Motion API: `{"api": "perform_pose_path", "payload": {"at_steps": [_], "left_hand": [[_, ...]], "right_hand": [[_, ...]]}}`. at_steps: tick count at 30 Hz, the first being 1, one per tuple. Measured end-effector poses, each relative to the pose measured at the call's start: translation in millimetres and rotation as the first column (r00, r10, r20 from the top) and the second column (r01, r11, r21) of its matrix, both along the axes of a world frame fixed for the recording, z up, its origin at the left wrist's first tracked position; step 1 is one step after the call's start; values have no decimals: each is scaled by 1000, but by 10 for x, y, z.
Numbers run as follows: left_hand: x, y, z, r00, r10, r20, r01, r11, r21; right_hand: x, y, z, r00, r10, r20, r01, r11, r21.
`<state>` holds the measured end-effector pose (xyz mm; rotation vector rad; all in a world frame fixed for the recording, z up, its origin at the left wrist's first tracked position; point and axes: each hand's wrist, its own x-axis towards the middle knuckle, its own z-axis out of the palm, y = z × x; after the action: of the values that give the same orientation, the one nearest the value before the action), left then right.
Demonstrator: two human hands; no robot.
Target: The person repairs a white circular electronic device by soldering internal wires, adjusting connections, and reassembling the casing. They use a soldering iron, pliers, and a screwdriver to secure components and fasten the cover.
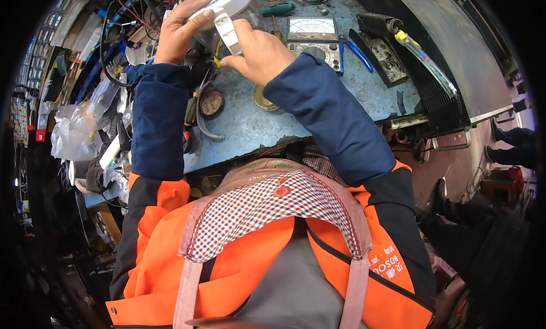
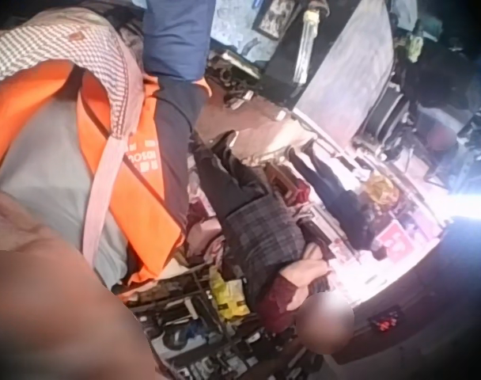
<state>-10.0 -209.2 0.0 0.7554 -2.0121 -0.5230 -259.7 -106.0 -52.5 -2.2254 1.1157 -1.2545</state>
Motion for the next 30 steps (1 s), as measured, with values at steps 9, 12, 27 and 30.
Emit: {"api": "perform_pose_path", "payload": {"at_steps": [9,12,27,30], "left_hand": [[145,-383,279,995,-69,-70,84,966,243],[147,-421,349,994,-61,-90,85,950,300],[134,-347,386,990,-112,-86,132,952,276],[69,-280,393,992,-108,-69,123,954,273]], "right_hand": [[177,-312,208,987,23,157,-1,991,-137],[222,-344,229,987,-5,163,29,989,-147],[265,-251,176,982,-34,184,54,993,-107],[268,-231,151,982,-24,189,46,992,-116]]}}
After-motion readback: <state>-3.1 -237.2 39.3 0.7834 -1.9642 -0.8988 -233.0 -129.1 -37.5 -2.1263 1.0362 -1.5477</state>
